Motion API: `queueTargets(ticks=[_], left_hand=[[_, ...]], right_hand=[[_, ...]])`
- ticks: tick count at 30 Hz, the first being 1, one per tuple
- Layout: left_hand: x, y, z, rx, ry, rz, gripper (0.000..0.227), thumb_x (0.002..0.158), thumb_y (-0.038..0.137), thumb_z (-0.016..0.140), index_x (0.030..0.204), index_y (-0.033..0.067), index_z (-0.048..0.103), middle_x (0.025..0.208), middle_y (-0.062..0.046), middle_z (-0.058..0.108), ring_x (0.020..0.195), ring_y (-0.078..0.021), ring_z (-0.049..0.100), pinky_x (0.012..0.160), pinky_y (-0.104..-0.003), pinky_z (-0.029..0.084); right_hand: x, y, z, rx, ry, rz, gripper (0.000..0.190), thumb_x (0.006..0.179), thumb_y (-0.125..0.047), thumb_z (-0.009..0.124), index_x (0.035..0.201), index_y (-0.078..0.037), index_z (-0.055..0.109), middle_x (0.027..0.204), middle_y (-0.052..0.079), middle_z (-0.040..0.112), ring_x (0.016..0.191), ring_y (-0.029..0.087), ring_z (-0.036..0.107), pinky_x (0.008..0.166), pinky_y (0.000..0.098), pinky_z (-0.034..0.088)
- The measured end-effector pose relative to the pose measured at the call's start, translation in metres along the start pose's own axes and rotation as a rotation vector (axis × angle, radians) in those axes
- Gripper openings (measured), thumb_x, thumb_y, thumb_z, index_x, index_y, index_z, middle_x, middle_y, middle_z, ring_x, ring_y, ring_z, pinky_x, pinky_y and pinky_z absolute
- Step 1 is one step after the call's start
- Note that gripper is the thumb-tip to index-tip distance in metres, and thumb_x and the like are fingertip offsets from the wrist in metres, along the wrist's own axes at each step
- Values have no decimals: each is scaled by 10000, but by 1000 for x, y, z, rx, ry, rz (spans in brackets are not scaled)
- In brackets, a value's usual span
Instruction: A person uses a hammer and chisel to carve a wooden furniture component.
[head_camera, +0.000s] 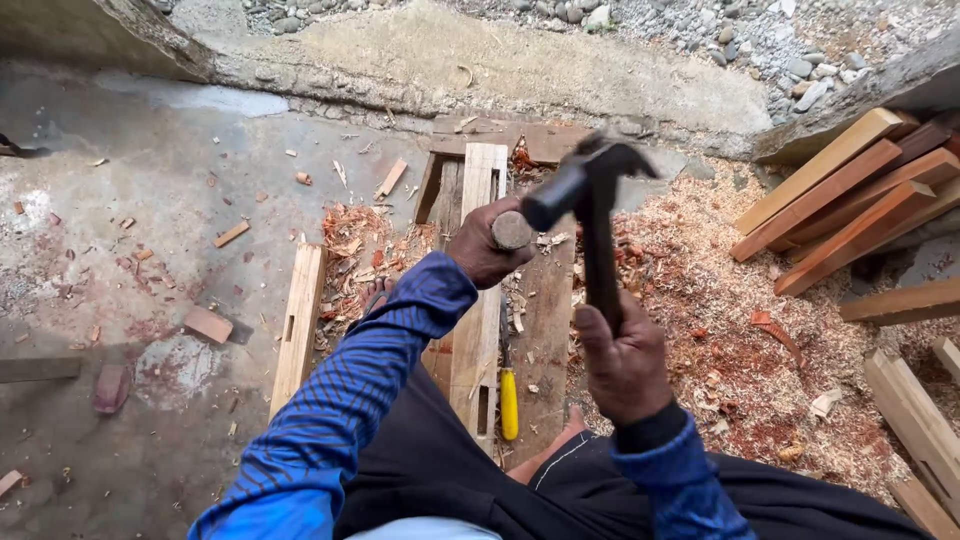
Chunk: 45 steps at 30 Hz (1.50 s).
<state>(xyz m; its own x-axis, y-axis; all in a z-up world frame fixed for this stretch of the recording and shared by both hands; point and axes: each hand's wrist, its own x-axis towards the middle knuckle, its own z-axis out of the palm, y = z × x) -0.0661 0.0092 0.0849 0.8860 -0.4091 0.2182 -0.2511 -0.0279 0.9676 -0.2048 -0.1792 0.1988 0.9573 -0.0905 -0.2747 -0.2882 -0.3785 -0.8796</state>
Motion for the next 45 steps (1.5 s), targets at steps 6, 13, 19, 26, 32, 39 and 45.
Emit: queueTargets(ticks=[6,13,19,26,32,39,45], left_hand=[[37,-35,-15,180,-70,-180,404,692,67,885,1037,83,674,969,-56,711,915,-124,675,848,-304,577],[86,27,-47,-276,401,-188,419,786,67,899,1063,35,587,896,-71,691,852,-183,705,811,-338,640],[95,60,-77,-329,461,42,663,882,123,827,1380,68,391,1102,11,594,988,-115,641,891,-306,615],[97,-12,-64,-147,592,101,498,823,179,917,1166,27,589,972,-53,681,882,-126,680,803,-286,601],[108,-32,-42,-377,538,44,314,851,160,846,1045,71,617,842,14,707,795,-83,683,751,-262,599],[110,-63,-32,-238,530,102,269,860,135,866,896,80,606,775,37,620,715,-65,585,674,-250,523],[110,-68,-33,-256,549,119,249,851,123,859,877,78,616,764,33,623,709,-70,590,679,-254,522]], right_hand=[[21,26,15,-36,-96,225,541,892,-603,598,873,-64,631,578,4,554,478,102,580,436,286,499],[15,33,-14,281,-43,160,525,905,-583,602,855,-61,575,533,24,527,413,126,521,374,293,434],[26,37,-19,450,70,178,519,894,-573,632,870,-62,543,547,34,525,409,137,523,372,295,444],[36,71,-12,268,216,45,245,825,-243,769,846,-45,627,634,7,598,542,117,577,508,291,494],[45,83,-7,227,159,146,227,715,-75,851,819,-29,654,652,-3,587,586,107,551,542,299,459],[48,97,-9,229,144,153,251,801,-188,841,829,-15,662,615,17,567,541,109,526,505,276,432],[47,90,-17,295,173,141,262,830,-214,777,920,4,662,650,47,622,505,136,574,452,301,473]])
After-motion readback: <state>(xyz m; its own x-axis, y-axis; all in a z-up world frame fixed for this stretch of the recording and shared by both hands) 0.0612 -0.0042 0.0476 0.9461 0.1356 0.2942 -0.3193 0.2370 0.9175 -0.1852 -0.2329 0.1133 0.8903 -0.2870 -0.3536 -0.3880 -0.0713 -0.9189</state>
